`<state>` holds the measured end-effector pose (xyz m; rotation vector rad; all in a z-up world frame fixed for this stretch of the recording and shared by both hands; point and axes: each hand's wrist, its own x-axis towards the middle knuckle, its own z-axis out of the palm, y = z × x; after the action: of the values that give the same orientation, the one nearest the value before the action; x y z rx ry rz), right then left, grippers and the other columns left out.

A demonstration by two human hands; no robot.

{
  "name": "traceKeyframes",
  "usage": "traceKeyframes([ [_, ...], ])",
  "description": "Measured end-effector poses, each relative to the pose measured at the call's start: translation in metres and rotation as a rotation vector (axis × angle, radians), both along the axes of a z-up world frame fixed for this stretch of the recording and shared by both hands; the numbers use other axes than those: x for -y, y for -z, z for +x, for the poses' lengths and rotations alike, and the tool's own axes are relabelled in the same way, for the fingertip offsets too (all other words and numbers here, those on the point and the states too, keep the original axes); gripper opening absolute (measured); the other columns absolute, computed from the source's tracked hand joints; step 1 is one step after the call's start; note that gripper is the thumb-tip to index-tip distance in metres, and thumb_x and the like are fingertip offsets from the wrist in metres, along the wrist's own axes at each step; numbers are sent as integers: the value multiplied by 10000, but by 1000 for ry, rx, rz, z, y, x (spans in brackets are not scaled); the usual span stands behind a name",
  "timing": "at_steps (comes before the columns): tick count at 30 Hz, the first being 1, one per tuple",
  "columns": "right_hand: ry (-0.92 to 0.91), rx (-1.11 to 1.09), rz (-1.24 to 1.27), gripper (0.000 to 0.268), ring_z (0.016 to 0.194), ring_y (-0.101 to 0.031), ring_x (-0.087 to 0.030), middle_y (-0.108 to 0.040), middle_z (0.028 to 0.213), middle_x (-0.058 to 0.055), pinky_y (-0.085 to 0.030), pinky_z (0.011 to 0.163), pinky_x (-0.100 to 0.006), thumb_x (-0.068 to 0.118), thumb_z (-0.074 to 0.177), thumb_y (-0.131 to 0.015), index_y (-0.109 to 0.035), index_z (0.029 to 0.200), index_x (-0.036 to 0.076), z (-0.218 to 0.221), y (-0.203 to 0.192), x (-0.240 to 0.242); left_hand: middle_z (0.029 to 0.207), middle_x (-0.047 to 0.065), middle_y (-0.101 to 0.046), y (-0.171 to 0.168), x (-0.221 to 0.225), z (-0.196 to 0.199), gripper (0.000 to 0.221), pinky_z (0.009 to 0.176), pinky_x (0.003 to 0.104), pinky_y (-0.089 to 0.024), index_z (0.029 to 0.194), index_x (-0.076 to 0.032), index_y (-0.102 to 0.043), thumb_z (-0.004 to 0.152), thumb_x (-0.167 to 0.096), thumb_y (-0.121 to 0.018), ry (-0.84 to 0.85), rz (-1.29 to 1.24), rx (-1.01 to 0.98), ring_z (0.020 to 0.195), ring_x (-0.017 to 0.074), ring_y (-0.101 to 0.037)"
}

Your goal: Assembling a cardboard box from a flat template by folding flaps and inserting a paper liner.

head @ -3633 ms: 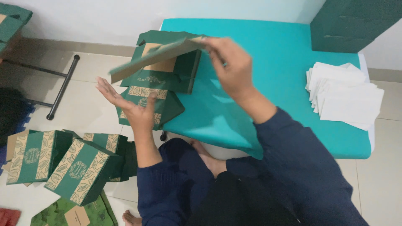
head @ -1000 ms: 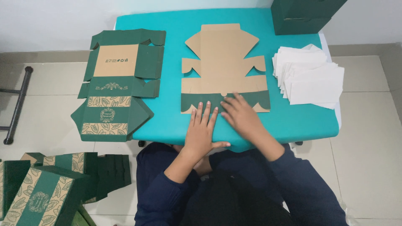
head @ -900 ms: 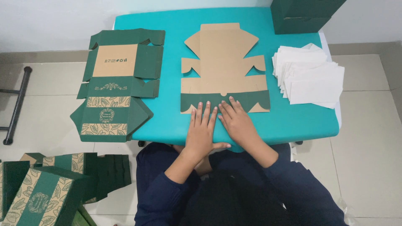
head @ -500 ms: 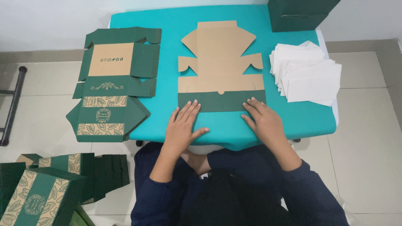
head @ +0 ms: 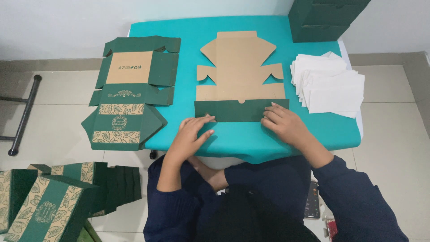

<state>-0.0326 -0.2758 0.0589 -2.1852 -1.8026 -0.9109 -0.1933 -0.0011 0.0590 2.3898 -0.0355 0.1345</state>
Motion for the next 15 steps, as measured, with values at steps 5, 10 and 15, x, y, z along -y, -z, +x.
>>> traceKeyframes([
  [5, 100, -344, -156, 343, 1144, -566, -274, -586, 1181, -76, -468, 947, -392, 294, 891, -605, -570, 1196, 142, 13, 1, -5, 1264, 73, -602, -21, 0, 0, 418, 1025, 488, -320, 1294, -133, -553, 920, -315, -587, -10, 98, -41, 1190, 249, -544],
  [10, 105, -394, -259, 374, 1174, -573, -288, -642, 1187, -99, -486, 961, -378, 378, 886, -612, -641, 1158, 124, 22, 6, -11, 1212, 46, -603, -14, 2, 7, 402, 908, 407, -395, 1286, -154, -561, 913, -299, -599, -13, 198, 15, 1127, 230, -545],
  [15, 111, -66, -248, 389, 1095, -622, -269, -644, 1165, -149, -560, 825, -319, 212, 901, -536, -536, 1258, 56, 16, 29, -11, 1101, -25, -625, -26, 13, 6, 283, 872, 344, -404, 1192, -197, -617, 917, -261, -603, 17, 256, 252, 1052, 164, -560],
])
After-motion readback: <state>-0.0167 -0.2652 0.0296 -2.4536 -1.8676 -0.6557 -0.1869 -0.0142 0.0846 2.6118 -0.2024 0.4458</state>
